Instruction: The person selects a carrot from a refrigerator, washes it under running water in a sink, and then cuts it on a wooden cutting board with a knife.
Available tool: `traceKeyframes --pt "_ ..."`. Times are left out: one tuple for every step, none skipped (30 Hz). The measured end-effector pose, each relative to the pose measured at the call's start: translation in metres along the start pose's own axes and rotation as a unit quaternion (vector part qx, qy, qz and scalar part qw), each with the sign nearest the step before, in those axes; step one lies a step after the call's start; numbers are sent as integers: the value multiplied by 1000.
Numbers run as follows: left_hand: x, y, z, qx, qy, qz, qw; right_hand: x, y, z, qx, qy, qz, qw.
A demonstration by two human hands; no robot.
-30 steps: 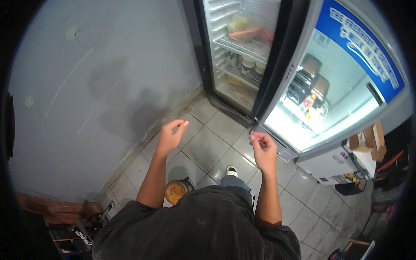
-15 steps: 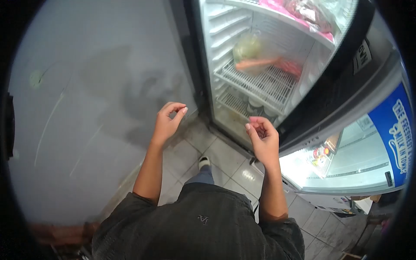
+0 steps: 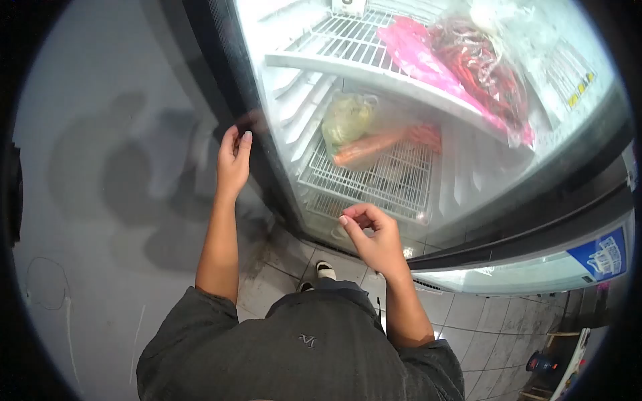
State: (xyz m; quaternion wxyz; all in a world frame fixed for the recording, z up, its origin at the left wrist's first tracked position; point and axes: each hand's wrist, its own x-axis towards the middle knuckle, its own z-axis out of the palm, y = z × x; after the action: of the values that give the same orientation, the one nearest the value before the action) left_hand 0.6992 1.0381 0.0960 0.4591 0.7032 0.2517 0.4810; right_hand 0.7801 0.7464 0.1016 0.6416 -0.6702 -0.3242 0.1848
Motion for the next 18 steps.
traceKeyframes --pt "7 -4 0 -3 3 4 1000 6 -2 0 -2 -1 -5 1000" --pt "11 -9 -4 -3 -28 12 1000 11 -3 1 -6 -15 -9 1000" --pt "14 -6 -5 -2 -60 20 998 16 -4 1 -9 -29 -12 999" --pt "14 -3 -3 -40 -64 54 996 20 -5 2 -8 -34 -15 999" --pt "16 0 -4 -39 -68 56 995 24 -6 3 -5 -30 -16 999" --pt "17 1 -5 -52 -81 46 994 26 -7 4 -1 -32 -14 999" --pt "17 1 -7 -65 -95 35 993 28 -7 6 4 -33 -11 999" --pt "21 1 -10 -65 -102 37 992 29 -9 10 6 -26 -10 1000" --pt "22 -1 -13 -38 -108 30 993 29 -10 13 -9 -17 -19 1000" --pt "23 -3 -15 -13 -113 25 993 27 -10 16 -25 -9 -30 999" --pt "24 -3 -16 -16 -117 27 993 24 -13 20 -28 -3 -30 999" --pt "25 -2 -16 -28 -120 31 992 20 -16 25 -21 4 -36 999" --pt "25 0 -16 -39 -124 35 991 15 -19 32 -15 11 -42 999" --pt "25 3 -16 -42 -129 38 990 9 -24 37 -29 15 -50 998" --pt "26 9 -15 -57 -139 42 988 6 -26 41 -28 23 -52 998" --pt "27 13 -17 -73 -153 44 985 0 -28 47 -23 40 -48 998" --pt "27 17 -22 -75 -164 45 983 -8 -30 53 -19 57 -41 997" --pt "28 20 -27 -53 -176 46 982 -17 -32 59 -24 75 -37 996"
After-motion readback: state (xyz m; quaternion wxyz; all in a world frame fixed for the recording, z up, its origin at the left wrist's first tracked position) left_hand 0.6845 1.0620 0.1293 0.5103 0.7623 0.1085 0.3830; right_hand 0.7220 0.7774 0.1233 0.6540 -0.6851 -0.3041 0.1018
